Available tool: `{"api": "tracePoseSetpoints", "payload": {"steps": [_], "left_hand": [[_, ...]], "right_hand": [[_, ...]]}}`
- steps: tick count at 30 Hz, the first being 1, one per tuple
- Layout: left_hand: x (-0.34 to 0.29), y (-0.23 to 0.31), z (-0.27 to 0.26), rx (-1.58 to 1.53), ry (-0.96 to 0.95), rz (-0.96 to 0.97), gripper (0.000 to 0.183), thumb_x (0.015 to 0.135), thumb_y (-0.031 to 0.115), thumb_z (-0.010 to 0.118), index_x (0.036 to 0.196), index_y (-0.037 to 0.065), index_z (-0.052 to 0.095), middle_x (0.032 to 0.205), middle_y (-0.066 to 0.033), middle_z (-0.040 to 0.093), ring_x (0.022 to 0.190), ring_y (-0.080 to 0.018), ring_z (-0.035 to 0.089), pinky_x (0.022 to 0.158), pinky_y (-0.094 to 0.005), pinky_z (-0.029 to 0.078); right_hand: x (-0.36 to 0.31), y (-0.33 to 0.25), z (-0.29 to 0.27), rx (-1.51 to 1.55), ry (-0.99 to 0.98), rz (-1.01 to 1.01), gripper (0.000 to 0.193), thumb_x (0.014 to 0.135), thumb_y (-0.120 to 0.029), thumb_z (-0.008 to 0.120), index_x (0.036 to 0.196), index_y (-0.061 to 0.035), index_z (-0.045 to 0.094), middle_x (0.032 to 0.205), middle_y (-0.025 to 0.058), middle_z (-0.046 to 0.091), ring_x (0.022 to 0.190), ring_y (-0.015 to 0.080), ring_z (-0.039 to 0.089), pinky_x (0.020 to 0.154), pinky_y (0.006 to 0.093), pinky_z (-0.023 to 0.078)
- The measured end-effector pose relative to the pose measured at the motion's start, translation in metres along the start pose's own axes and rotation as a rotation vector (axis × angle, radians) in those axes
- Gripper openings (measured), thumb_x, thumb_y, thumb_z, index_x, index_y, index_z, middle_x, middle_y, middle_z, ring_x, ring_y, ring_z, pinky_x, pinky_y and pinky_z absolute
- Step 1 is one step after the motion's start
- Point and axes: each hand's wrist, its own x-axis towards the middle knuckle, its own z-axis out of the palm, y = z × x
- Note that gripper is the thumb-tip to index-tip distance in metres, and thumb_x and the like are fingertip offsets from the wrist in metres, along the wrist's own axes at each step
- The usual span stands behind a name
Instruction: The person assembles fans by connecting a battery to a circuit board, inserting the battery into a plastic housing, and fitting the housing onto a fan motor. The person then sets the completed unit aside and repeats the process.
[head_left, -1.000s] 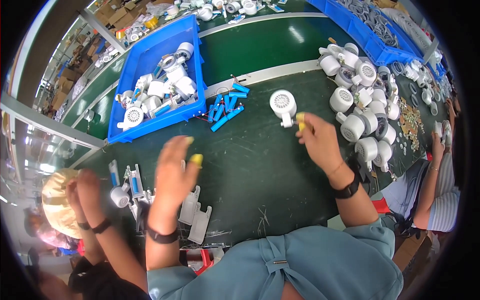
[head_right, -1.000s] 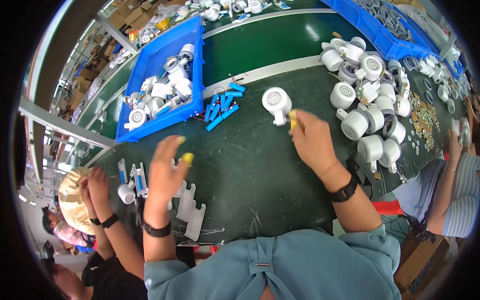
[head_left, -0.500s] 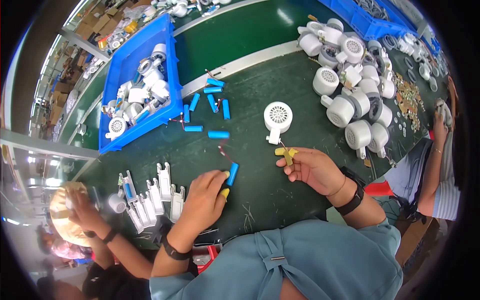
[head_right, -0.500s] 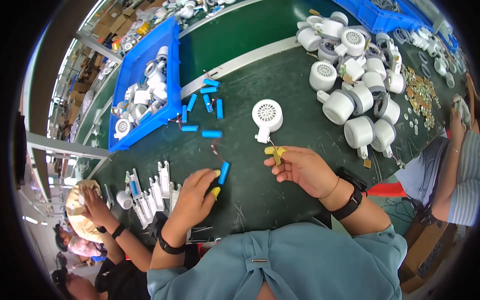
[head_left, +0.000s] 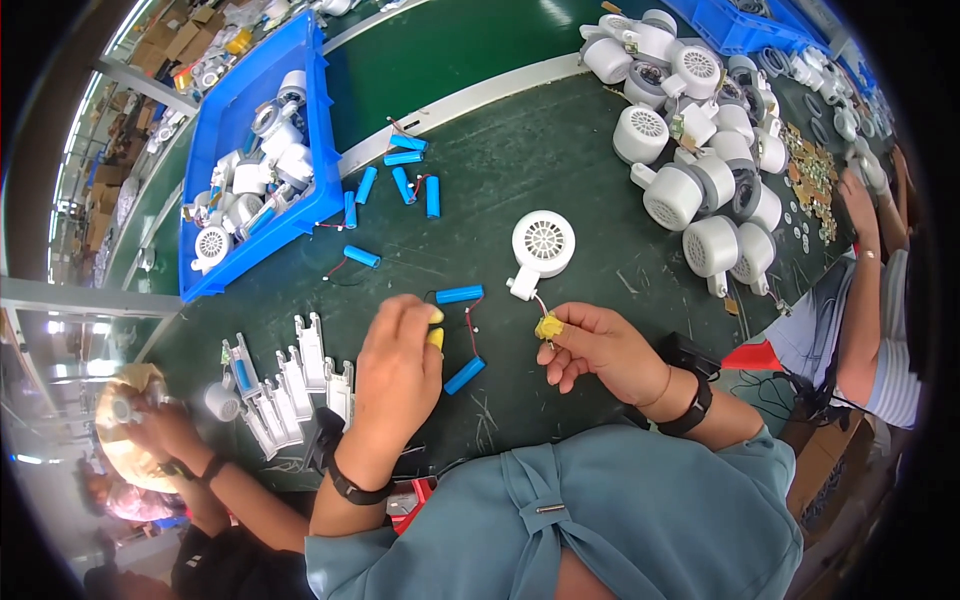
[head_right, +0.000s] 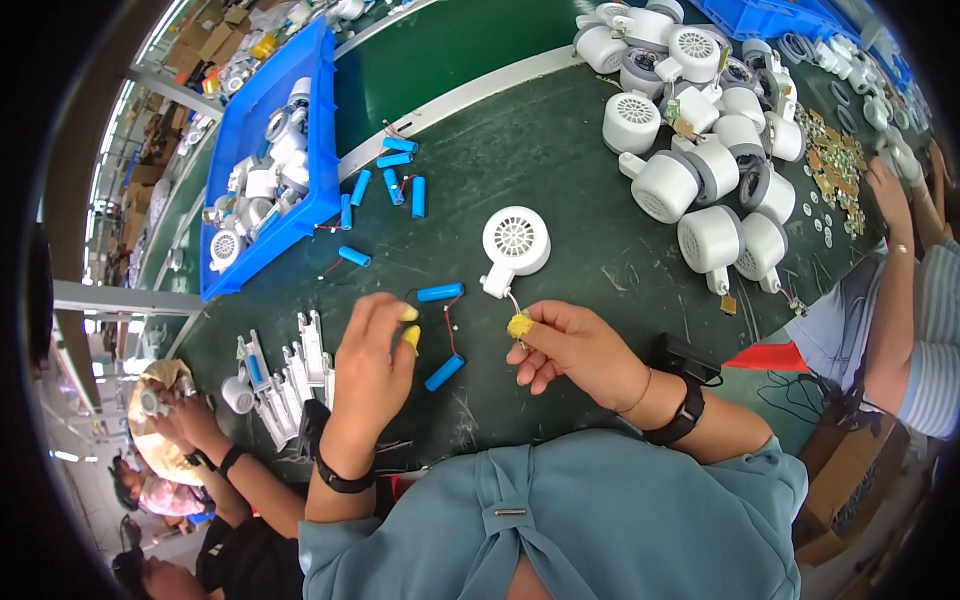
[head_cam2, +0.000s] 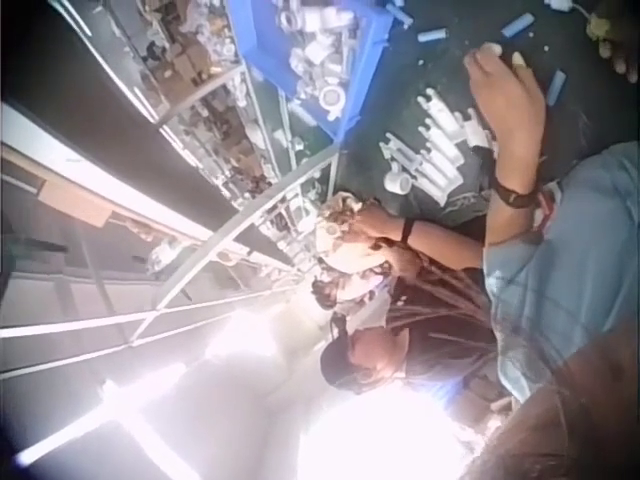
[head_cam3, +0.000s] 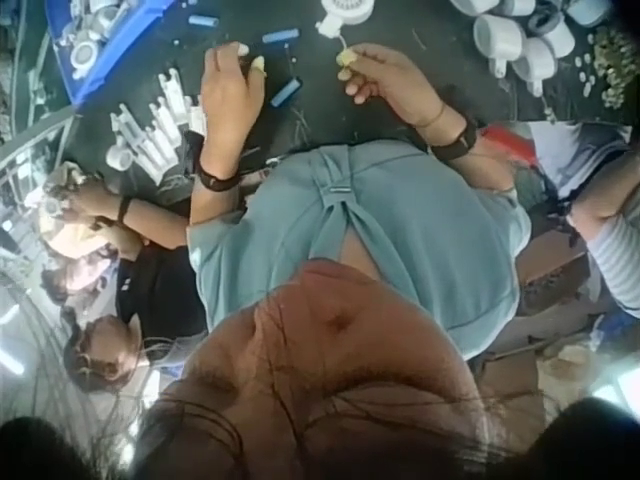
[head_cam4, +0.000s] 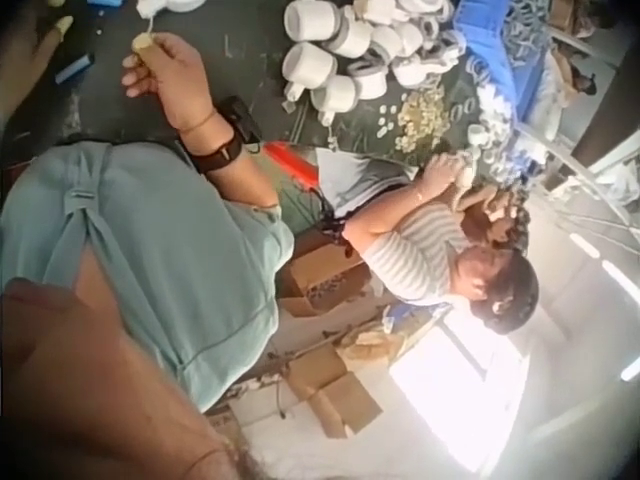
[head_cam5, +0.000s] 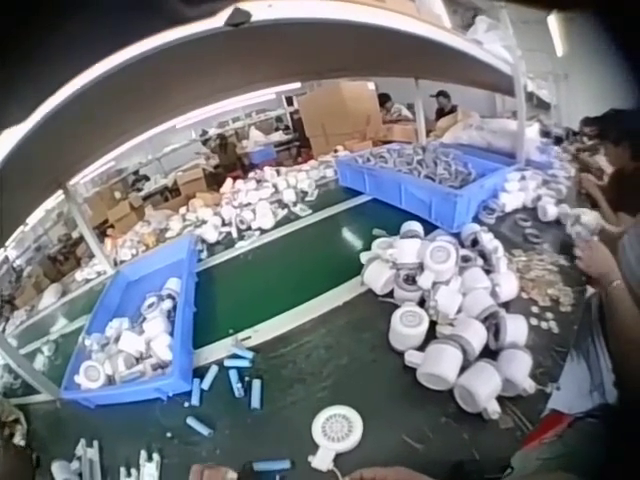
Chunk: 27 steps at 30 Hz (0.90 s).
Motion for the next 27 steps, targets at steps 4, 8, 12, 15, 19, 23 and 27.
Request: {"api": "tracePoseSetpoints", "payload": {"steps": [4,8,12,15,19,23,27], "left_hand": [[-0.004,0.003,0.007,0.025,-0.131,0.081,0.026,0.077,-0.005,0.061,0.102,0.0,0.061,0.107,-0.0145,0.059,0.092,-0.0341,0.063,0.079,-0.0424,0.052],[-0.003,0.006,0.005,0.054,-0.152,0.1,0.024,0.077,-0.003,0.063,0.1,0.002,0.063,0.098,-0.0125,0.058,0.087,-0.0319,0.064,0.075,-0.0403,0.053],[-0.001,0.002,0.0,0.034,-0.125,0.128,0.026,0.076,-0.004,0.063,0.101,0.002,0.063,0.099,-0.0134,0.061,0.083,-0.0341,0.064,0.072,-0.0415,0.053],[0.001,0.002,0.007,0.053,-0.127,0.138,0.022,0.076,-0.003,0.064,0.098,0.002,0.064,0.096,-0.0117,0.058,0.085,-0.0306,0.063,0.072,-0.0403,0.053],[0.0,0.009,0.011,0.076,-0.078,0.073,0.025,0.076,0.001,0.067,0.101,0.003,0.062,0.096,-0.0118,0.058,0.084,-0.0306,0.062,0.072,-0.0406,0.053],[-0.014,0.016,0.018,0.107,-0.08,0.087,0.025,0.077,0.003,0.067,0.101,0.005,0.062,0.098,-0.012,0.058,0.088,-0.0322,0.06,0.077,-0.0418,0.049],[-0.03,0.027,0.024,0.013,-0.196,0.167,0.024,0.077,0.002,0.066,0.1,0.005,0.061,0.1,-0.0114,0.058,0.092,-0.0314,0.057,0.084,-0.0419,0.045]], "right_hand": [[0.0,0.007,0.0,-0.012,-0.009,-0.05,0.021,0.103,-0.021,0.05,0.113,-0.0026,0.056,0.092,0.0051,0.064,0.075,0.0109,0.064,0.065,0.0245,0.054],[0.0,0.011,-0.002,-0.008,-0.023,-0.089,0.021,0.105,-0.02,0.047,0.115,-0.0038,0.056,0.094,0.0043,0.063,0.076,0.0105,0.062,0.067,0.0244,0.053],[0.0,0.011,0.0,-0.023,-0.013,-0.093,0.021,0.105,-0.02,0.046,0.115,-0.004,0.056,0.094,0.0038,0.063,0.076,0.0105,0.062,0.067,0.0245,0.053],[0.0,0.01,0.002,-0.068,-0.014,-0.094,0.02,0.105,-0.02,0.046,0.114,-0.0041,0.055,0.093,0.0037,0.062,0.076,0.0106,0.061,0.067,0.0248,0.053],[0.0,0.011,0.002,-0.07,-0.015,-0.116,0.021,0.104,-0.021,0.048,0.112,-0.0032,0.055,0.093,0.004,0.062,0.076,0.0101,0.061,0.067,0.0248,0.053],[-0.002,0.011,0.004,-0.055,-0.009,-0.121,0.022,0.104,-0.021,0.05,0.112,-0.0021,0.054,0.093,0.0045,0.063,0.076,0.01,0.062,0.067,0.0249,0.053],[-0.003,0.015,0.004,-0.04,-0.015,-0.129,0.022,0.104,-0.02,0.048,0.112,-0.0006,0.054,0.095,0.0052,0.063,0.077,0.0109,0.062,0.067,0.0252,0.053]]}}
